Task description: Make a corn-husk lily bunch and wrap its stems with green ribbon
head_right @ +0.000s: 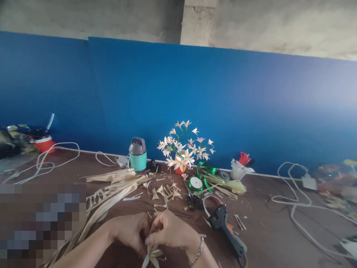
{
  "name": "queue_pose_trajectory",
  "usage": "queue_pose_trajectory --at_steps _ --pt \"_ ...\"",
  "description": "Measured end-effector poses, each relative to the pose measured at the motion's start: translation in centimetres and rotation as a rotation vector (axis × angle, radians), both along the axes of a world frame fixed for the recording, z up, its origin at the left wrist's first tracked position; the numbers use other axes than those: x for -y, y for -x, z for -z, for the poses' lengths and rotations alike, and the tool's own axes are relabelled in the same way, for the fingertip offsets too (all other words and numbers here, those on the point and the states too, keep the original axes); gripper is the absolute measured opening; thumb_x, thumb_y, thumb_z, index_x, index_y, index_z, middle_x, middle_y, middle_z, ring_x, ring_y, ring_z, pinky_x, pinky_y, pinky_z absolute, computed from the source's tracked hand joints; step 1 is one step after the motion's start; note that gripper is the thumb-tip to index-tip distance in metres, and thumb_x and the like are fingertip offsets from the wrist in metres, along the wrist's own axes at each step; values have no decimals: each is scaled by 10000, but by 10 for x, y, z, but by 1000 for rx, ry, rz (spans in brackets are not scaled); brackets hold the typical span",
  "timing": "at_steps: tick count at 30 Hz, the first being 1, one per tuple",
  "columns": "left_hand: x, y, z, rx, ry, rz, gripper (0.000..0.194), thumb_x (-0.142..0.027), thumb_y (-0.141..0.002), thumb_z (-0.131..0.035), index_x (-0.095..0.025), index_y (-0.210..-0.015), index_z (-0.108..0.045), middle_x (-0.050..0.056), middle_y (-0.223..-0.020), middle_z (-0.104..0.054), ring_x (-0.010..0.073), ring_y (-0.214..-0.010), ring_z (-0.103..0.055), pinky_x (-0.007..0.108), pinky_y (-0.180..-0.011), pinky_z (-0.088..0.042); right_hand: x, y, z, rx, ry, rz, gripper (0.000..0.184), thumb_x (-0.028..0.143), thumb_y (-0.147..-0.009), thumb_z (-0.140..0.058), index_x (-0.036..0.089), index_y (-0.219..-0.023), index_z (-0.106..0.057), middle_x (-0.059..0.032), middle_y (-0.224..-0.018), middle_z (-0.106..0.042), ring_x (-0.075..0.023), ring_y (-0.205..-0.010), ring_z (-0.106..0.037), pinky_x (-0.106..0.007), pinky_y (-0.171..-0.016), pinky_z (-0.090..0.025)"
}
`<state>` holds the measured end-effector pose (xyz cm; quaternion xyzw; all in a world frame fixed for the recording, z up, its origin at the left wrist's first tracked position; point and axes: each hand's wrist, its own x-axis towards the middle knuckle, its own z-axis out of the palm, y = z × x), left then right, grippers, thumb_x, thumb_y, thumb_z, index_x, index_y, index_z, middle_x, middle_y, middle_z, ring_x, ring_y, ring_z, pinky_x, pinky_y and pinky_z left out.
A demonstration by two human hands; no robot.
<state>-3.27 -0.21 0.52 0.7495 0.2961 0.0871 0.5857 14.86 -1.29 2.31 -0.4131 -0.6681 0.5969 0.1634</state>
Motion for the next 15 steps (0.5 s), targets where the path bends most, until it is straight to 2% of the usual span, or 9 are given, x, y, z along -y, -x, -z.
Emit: queue_pose_trajectory --at_steps 5,9,12,15 --pt "0 -1 -2 -66 -1 -82 165 -195 -496 -715 -174 -658 -738 -50 -515 -596 86 -481 -455 160 -451 -340 4 9 -5 95 -95 144 71 161 -526 -709 132 -497 -651 28 -600 -534 -73 -511 -453 -186 -450 -302" --pt "0 -1 -2 -70 -25 -117 82 -191 -497 -702 -148 -567 -708 -67 -435 -491 58 -430 -366 157 -397 -264 6 14 -11 87 -170 194 97 140 -509 -700 131 -452 -622 31 -637 -507 -74 -528 -458 -189 -447 -293" --pt "-3 -4 2 30 -15 -173 89 -219 -534 -692 -138 -569 -703 -56 -450 -496 57 -433 -361 161 -398 -259 3 14 -14 -25 -117 293 174 272 -596 -688 141 -507 -615 37 -573 -491 -79 -510 -426 -203 -464 -287" --pt "-7 -9 4 173 -45 -326 167 -286 -590 -688 -120 -584 -706 -16 -494 -556 72 -462 -410 174 -442 -316 -5 8 -12 -214 -101 571 273 422 -699 -613 162 -617 -607 40 -563 -490 -95 -540 -416 -215 -513 -306"
